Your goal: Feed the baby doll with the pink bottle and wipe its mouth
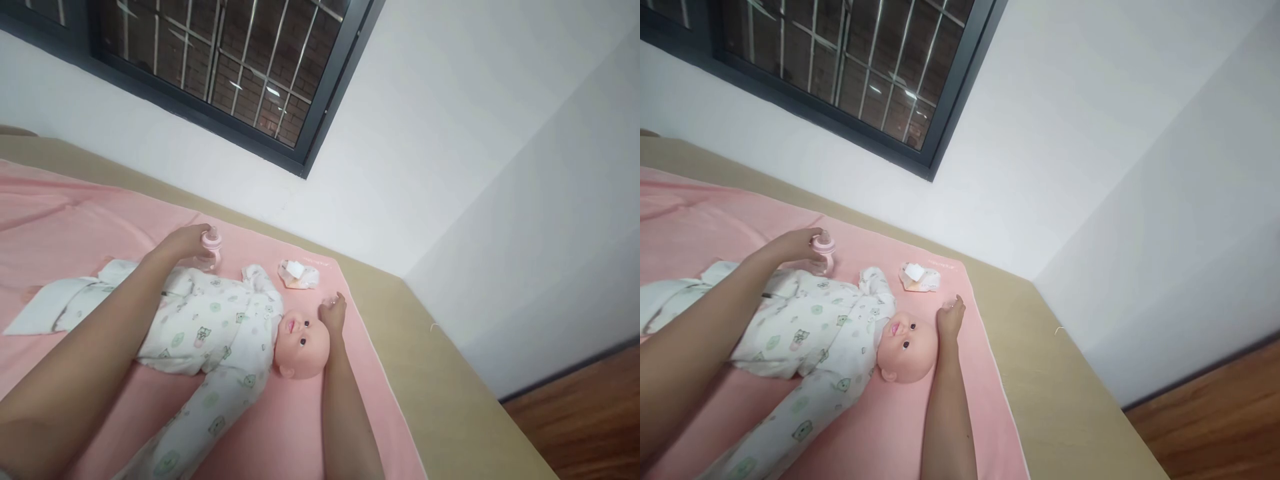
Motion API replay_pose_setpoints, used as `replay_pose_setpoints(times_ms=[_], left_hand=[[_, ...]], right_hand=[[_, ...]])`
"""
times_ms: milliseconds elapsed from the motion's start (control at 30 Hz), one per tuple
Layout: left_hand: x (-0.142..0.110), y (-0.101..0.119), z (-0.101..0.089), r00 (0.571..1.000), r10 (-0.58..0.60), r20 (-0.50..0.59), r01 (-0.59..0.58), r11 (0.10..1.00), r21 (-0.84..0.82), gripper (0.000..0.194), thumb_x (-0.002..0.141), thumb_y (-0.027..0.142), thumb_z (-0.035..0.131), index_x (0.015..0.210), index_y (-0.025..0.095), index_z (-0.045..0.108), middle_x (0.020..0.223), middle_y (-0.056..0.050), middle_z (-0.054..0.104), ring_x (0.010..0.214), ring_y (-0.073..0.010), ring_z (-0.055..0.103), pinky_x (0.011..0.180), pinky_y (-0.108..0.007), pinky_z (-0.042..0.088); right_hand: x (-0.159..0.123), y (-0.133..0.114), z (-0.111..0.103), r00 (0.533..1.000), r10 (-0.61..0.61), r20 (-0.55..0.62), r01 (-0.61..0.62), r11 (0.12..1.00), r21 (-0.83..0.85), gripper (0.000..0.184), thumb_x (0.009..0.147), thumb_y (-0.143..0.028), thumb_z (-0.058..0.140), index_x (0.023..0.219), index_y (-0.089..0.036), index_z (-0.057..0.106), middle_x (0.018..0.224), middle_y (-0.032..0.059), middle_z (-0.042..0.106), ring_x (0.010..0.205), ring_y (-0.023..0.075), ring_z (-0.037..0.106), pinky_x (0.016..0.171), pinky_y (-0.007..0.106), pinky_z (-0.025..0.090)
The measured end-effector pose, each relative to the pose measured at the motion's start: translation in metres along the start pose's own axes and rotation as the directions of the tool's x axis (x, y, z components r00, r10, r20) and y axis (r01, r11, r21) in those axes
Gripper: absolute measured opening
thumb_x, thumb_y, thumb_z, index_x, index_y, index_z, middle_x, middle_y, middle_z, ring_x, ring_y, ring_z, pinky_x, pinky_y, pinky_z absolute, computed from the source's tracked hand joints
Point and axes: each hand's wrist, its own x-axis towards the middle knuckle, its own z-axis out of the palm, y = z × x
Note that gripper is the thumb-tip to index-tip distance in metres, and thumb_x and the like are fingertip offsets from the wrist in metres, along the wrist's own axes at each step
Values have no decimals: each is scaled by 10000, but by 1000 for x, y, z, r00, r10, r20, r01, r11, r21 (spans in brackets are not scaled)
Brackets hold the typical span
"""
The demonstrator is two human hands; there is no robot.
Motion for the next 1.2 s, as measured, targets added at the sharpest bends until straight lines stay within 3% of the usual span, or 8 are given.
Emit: replay_pose_setpoints(times_ms=[133,233,400,567,700,833,1000,1200], left_hand=[[-2,9,-10,997,1,-77,-1,1000,-4,457,527,379,657,945,229,550,973,-79,675,930,-366,616,685,-348,432],[-8,22,-17,990,80,-113,-99,981,-169,455,541,378,676,963,246,569,977,-32,681,921,-322,632,742,-343,459],[-31,65,-20,955,282,-95,-293,836,-463,608,591,359,701,1161,201,562,1123,-51,658,982,-276,632,837,-341,496],[-65,112,-12,880,462,-112,-461,773,-435,595,672,310,661,1240,190,532,1228,-63,615,1065,-266,601,934,-359,466],[-87,134,-6,853,509,-113,-517,799,-308,572,685,310,651,1234,216,523,1242,-46,606,1107,-285,572,919,-364,456],[-97,141,-3,840,534,-93,-540,807,-241,552,709,318,629,1238,230,500,1242,-49,598,1082,-290,577,864,-361,463],[-101,143,0,821,565,-83,-567,790,-231,529,731,328,610,1237,234,488,1241,-48,593,1063,-278,580,843,-349,463],[-108,148,-5,844,532,-62,-531,814,-235,537,693,280,596,1218,247,490,1189,-30,621,990,-268,608,764,-331,475]], right_hand=[[-1,-3,-2,1000,6,-9,-6,999,32,701,666,-296,553,1322,-96,406,1251,218,506,1090,301,568,935,421,464],[3,-15,-7,999,3,-34,0,993,114,673,677,-357,580,1296,-146,420,1257,183,524,1121,274,553,957,408,454],[13,-69,-28,1000,15,-17,-6,900,436,639,632,-445,674,1177,-171,485,1149,122,603,1006,230,607,893,378,490],[-11,-139,-62,965,-260,-22,204,699,685,674,685,-487,682,1247,-203,440,1205,104,569,1049,187,595,892,350,509],[-47,-177,-82,907,-419,-45,316,604,732,644,719,-433,697,1271,-230,433,1230,97,559,1107,186,576,963,364,485],[-67,-189,-86,877,-480,4,336,620,709,616,740,-384,702,1282,-251,442,1299,88,516,1179,202,536,1017,391,453],[-72,-187,-78,834,-541,109,367,691,623,603,751,-376,695,1296,-268,459,1264,70,539,1164,217,533,1017,420,448],[-78,-188,-71,804,-559,203,341,713,612,706,735,-344,701,1360,-312,374,1324,66,475,1194,219,508,987,425,480]])
